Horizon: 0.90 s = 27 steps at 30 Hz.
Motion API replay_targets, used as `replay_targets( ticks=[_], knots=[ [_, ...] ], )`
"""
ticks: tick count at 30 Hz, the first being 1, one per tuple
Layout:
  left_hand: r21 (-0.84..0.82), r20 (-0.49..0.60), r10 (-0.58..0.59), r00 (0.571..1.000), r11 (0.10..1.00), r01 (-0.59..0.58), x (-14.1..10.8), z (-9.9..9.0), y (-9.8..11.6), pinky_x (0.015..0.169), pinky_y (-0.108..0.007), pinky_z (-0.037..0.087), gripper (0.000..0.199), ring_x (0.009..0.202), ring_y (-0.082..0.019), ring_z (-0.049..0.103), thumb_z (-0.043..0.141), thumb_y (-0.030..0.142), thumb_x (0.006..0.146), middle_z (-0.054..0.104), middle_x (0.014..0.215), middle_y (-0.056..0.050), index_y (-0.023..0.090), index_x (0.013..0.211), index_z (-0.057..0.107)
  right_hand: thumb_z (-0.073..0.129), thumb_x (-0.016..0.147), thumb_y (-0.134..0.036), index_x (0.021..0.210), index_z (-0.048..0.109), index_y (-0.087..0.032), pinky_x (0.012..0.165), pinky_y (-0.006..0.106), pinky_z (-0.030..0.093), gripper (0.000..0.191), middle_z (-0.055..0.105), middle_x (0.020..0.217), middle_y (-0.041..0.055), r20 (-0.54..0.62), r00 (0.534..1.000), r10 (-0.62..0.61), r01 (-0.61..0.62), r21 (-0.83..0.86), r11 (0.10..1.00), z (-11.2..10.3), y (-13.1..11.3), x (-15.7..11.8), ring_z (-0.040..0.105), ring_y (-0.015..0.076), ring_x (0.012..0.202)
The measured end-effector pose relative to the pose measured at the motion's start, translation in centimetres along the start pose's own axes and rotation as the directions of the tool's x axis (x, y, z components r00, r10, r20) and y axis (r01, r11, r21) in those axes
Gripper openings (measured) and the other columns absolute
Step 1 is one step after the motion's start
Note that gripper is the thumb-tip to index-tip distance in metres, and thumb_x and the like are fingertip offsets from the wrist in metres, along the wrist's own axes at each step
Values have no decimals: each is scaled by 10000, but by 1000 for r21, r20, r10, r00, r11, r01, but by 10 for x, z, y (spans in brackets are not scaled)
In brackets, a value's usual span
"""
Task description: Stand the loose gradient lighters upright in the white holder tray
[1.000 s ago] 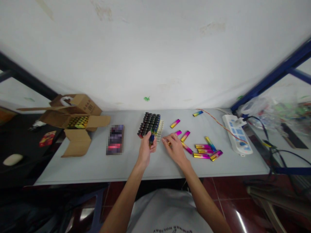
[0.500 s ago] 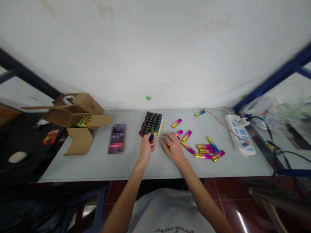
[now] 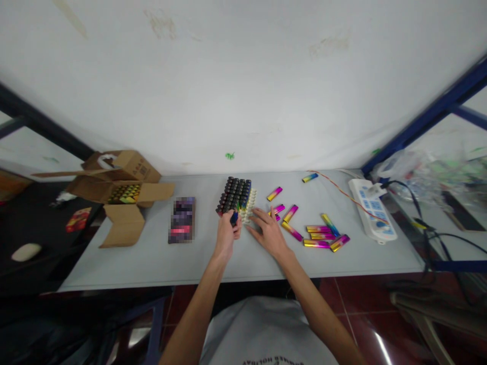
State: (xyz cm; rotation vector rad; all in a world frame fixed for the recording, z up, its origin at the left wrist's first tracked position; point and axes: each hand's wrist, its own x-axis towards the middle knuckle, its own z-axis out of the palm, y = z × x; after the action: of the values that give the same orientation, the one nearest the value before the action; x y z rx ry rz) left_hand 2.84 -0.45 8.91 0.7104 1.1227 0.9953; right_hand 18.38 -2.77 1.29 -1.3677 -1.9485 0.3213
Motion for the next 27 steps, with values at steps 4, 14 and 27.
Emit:
replay_targets(
  ticks=[4,14,27],
  knots=[
    [-12,3,48,999,999,-48,-4,1,7,409,-162,158,518,420,-41,244,573,673,880,336,546,87,178,739,515,669,990,-319,1264,711,-223,1267,674,180,294,647,1438,140,-2,1000,-7,7,4,1000,-1,-1,0,560,293,1399],
    [159,130,393,910,898,-410,-3,-7,36,610,-229,499,405,673,-116,599,708,562,883,677,854,-33,165,952,667,671,988,-332,1234,715,-231,1277,646,183,270,655,1421,131,-26,1000,-1,2,23,1000,-1,0,-1,572,276,1379],
    [676,452,535,714,316,-665,34,-27,55,1055,-425,491,149,1055,-253,676,781,320,836,761,1036,-63,246,965,788,659,997,-302,1210,718,-225,1273,649,192,234,664,1404,130,-33,999,-9,10,28,1000,-4,-4,0,595,266,1352]
  ],
)
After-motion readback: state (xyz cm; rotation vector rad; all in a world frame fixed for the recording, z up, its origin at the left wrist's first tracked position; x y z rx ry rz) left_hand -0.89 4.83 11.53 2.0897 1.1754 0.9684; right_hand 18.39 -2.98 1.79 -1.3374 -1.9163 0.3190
